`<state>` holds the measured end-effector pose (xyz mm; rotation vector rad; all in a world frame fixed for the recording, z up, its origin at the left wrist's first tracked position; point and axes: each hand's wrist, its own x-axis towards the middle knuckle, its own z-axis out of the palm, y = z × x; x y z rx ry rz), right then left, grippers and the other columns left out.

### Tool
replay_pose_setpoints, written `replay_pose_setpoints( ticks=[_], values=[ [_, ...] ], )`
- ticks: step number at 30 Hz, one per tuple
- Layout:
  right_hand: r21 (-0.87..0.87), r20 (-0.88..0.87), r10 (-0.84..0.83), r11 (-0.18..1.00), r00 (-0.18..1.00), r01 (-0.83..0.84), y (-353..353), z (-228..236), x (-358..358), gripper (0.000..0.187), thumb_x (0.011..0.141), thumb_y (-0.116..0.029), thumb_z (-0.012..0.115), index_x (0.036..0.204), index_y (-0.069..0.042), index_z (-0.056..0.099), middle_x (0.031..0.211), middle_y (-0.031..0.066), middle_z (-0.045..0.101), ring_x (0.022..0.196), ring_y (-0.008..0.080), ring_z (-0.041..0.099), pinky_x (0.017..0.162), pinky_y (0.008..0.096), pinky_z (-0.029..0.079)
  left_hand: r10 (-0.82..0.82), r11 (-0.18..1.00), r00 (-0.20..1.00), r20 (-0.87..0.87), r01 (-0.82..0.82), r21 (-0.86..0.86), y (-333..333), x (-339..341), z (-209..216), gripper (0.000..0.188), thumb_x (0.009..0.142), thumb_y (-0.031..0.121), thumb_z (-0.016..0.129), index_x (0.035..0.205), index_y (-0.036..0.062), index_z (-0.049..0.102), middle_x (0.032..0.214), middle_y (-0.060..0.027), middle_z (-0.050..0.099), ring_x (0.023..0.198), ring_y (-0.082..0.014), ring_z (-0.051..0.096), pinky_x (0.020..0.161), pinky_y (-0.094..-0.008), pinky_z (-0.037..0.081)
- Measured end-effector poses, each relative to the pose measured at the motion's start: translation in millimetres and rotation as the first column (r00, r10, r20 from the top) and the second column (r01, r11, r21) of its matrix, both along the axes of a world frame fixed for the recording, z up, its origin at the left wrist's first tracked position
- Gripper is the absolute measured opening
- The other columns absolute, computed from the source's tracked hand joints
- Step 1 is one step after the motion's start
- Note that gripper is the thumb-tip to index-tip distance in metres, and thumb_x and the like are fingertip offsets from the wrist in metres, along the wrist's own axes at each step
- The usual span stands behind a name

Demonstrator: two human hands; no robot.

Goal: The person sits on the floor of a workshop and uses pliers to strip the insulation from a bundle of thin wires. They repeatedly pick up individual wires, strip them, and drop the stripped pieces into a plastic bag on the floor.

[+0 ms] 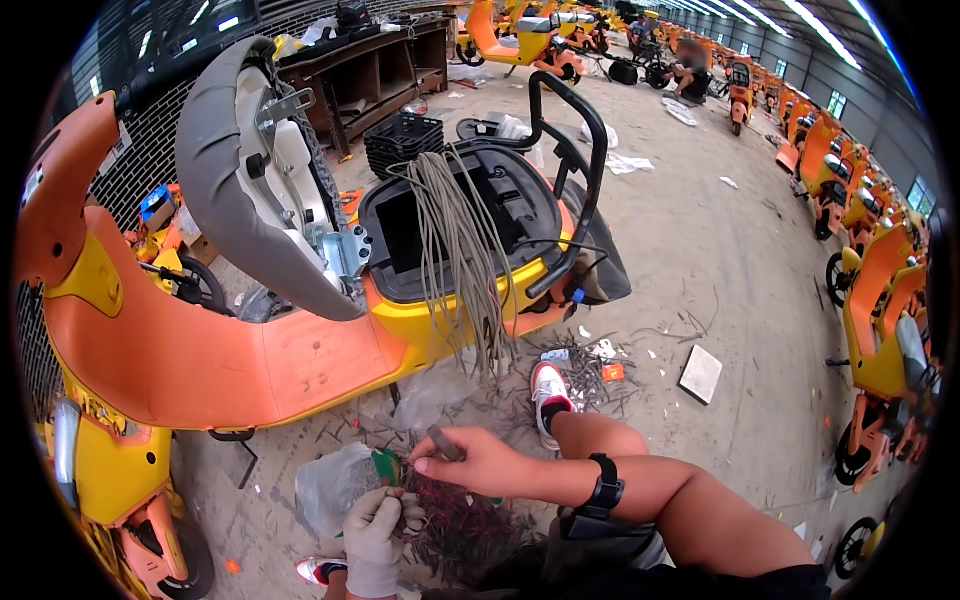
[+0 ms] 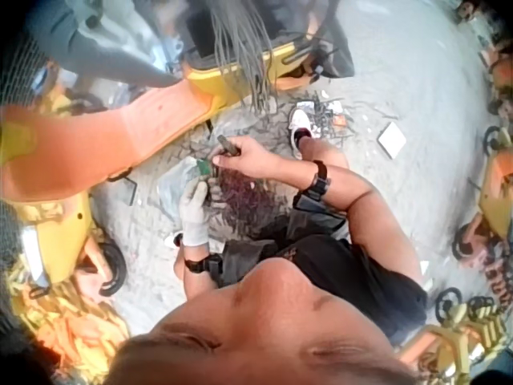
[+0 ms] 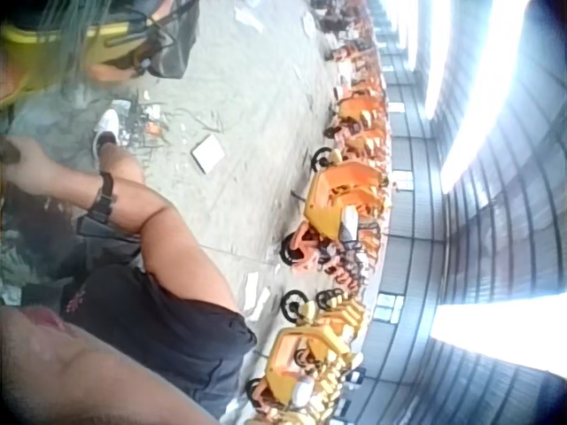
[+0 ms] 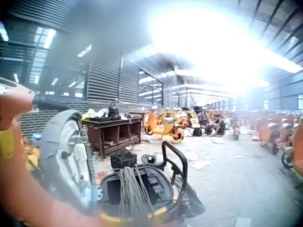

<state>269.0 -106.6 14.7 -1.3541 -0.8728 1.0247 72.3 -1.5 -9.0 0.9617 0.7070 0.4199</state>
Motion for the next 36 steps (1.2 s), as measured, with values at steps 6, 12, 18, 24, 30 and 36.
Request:
replay_pose_setpoints(
  ticks=[6, 12, 18, 24, 30, 36],
  values=[
    [-0.101, 0.105, -0.021, 0.994, 0.994, 0.032, -5.2, 0.4, 3.5, 0.021, 0.092, -0.021, 0.067, 0.102, -0.002, 0.066, 0.079, 0.0049, 0.066, 0.073, 0.0088, 0.058, 0.07, 0.0292, 0.049, -0.003, 0.981, 0.99, -0.142, 0.031, 0.189, -4.2, 10.4, 14.8, 0.019, 0.098, 0.008, 0.053, 0.111, -0.0045, 0.056, 0.094, -0.0141, 0.067, 0.073, -0.0213, 0.066, 0.059, -0.0337, 0.057],
    [-0.18, 0.413, 0.005, 0.981, 0.911, 0.076, -5.8, -5.2, 6.3, 0.024, 0.086, -0.018, 0.069, 0.103, -0.002, 0.065, 0.09, 0.012, 0.067, 0.085, 0.0278, 0.064, 0.078, 0.0373, 0.05, -0.013, 0.997, 0.983, -0.181, 0.026, 0.07, -5.3, 9.7, 6.8, 0.017, 0.097, 0.007, 0.054, 0.109, -0.0037, 0.06, 0.093, -0.0126, 0.068, 0.072, -0.0178, 0.067, 0.058, -0.0303, 0.057],
    [-0.071, 0.763, 0.076, 0.997, 0.642, -0.033, -17.0, -22.8, 5.9, 0.038, 0.07, -0.009, 0.072, 0.106, -0.004, 0.065, 0.109, 0.0106, 0.062, 0.109, 0.034, 0.053, 0.094, 0.0421, 0.045, -0.025, 0.959, 0.916, -0.401, 0.135, 0.25, -17.7, 16.0, 22.1, 0.018, 0.092, 0.009, 0.064, 0.104, -0.0036, 0.067, 0.087, -0.0062, 0.07, 0.073, -0.011, 0.066, 0.063, -0.0233, 0.053],
    [-0.066, 0.744, 0.178, 0.979, 0.645, -0.195, -13.5, -25.4, -1.5, 0.037, 0.067, -0.008, 0.074, 0.104, -0.006, 0.066, 0.106, 0.0085, 0.063, 0.104, 0.0328, 0.054, 0.092, 0.0407, 0.045, -0.086, 0.733, 0.846, -0.527, 0.412, 0.542, -15.3, 11.8, 18.7, 0.015, 0.089, 0.01, 0.068, 0.096, -0.0029, 0.071, 0.074, -0.0041, 0.068, 0.065, -0.0061, 0.058, 0.059, -0.0231, 0.046],
    [-0.061, 0.762, 0.249, 0.947, 0.598, -0.316, -5.1, -28.8, -13.7, 0.042, 0.064, -0.007, 0.074, 0.105, -0.007, 0.065, 0.104, 0.0076, 0.064, 0.106, 0.0314, 0.054, 0.092, 0.0417, 0.046, -0.099, 0.781, 0.881, -0.463, 0.357, 0.512, -18.1, 1.3, 24.2, 0.019, 0.09, 0.013, 0.068, 0.099, -0.003, 0.071, 0.072, -0.0039, 0.069, 0.068, -0.006, 0.062, 0.06, -0.0225, 0.048],
    [-0.03, 0.702, 0.294, 0.922, 0.648, -0.387, -3.2, -25.1, -19.5, 0.044, 0.066, -0.007, 0.073, 0.108, -0.005, 0.064, 0.106, 0.0101, 0.065, 0.105, 0.0332, 0.056, 0.093, 0.042, 0.047, -0.044, 0.89, 0.918, -0.395, 0.215, 0.401, -19.9, -18.2, 29.3, 0.02, 0.09, 0.011, 0.066, 0.102, -0.0041, 0.071, 0.083, -0.009, 0.073, 0.073, -0.0084, 0.066, 0.064, -0.0249, 0.051]
  ],
)
